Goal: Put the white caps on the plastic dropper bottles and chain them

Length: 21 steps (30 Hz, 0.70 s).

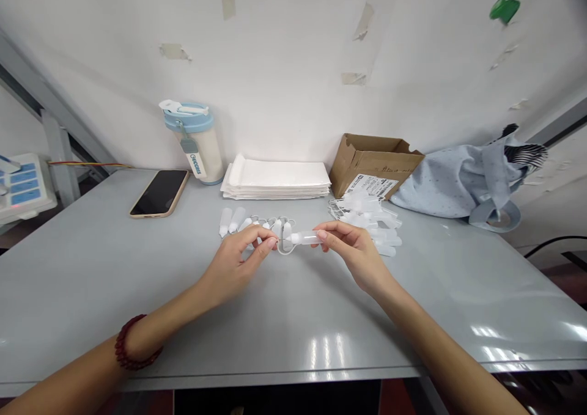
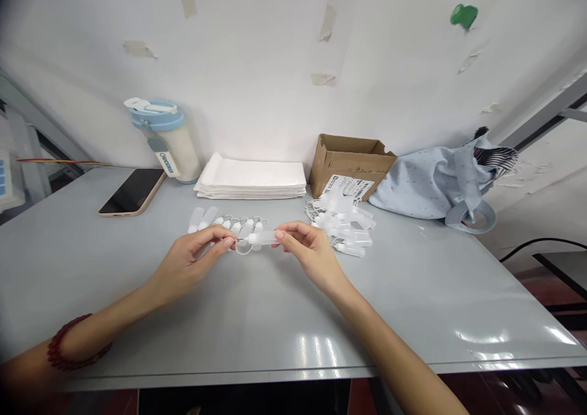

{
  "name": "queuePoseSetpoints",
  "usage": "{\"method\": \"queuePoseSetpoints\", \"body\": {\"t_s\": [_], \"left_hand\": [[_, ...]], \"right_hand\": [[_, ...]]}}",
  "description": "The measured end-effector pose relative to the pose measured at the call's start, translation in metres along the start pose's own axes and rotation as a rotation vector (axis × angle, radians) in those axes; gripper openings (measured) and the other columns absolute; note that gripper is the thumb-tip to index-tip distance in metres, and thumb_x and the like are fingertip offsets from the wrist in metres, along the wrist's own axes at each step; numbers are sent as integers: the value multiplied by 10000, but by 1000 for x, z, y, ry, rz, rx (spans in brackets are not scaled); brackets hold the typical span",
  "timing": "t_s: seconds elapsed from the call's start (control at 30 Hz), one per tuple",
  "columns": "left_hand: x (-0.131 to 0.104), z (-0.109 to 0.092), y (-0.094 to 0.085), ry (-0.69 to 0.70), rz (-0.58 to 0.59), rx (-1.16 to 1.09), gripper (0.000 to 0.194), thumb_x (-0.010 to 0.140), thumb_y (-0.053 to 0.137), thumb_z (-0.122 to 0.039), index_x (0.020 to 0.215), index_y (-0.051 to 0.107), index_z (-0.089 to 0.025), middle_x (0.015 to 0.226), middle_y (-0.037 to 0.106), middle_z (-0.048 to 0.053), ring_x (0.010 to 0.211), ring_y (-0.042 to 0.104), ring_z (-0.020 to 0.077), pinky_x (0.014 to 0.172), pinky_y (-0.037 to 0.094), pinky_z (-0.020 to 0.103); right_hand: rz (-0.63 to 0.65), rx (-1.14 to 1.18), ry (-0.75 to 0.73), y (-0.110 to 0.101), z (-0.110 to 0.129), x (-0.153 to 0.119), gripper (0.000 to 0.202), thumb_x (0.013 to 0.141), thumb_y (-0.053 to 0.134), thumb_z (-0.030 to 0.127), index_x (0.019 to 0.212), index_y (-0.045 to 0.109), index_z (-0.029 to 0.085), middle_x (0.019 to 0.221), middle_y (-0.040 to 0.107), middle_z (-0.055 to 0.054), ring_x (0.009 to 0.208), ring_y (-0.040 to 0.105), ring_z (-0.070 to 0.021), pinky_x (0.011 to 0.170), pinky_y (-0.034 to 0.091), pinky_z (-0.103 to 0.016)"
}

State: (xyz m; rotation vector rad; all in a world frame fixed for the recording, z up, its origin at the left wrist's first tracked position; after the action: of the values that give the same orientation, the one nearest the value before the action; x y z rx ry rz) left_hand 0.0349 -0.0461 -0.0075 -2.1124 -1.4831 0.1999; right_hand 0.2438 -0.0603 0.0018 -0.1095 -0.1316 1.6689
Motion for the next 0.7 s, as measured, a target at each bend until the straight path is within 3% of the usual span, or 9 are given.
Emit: {"method": "queuePoseSetpoints", "body": {"t_s": [0.4,0.7], "left_hand": [[0,-1,-1,16,0,42,242,911,443,-356,841,614,-201,829,638,18,797,556,172,612,414,257],[0,-3,-1,25,4,92,230,902,452,-340,808,608,-199,786,622,9,738,537,155,591,409,242]], "right_hand": [[-18,-74,-9,2,2,-1,202,823,603,381,859,662,192,767,666,-28,736,591,-156,696,464,-292],[-79,-219,-173,4,0,-5,199,838,593,370,875,662,187,719,670,-31,719,598,-172,649,438,-291]]}}
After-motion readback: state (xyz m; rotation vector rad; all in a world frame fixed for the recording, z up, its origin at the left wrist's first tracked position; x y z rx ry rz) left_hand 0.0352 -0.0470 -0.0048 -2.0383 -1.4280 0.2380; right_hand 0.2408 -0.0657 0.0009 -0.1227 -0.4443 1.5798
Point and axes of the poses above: each hand's wrist, its own x-axis towards the middle knuckle, its own y-axis out of the palm, z = x × y, the point moved 3 cm from there along x, towards the middle knuckle
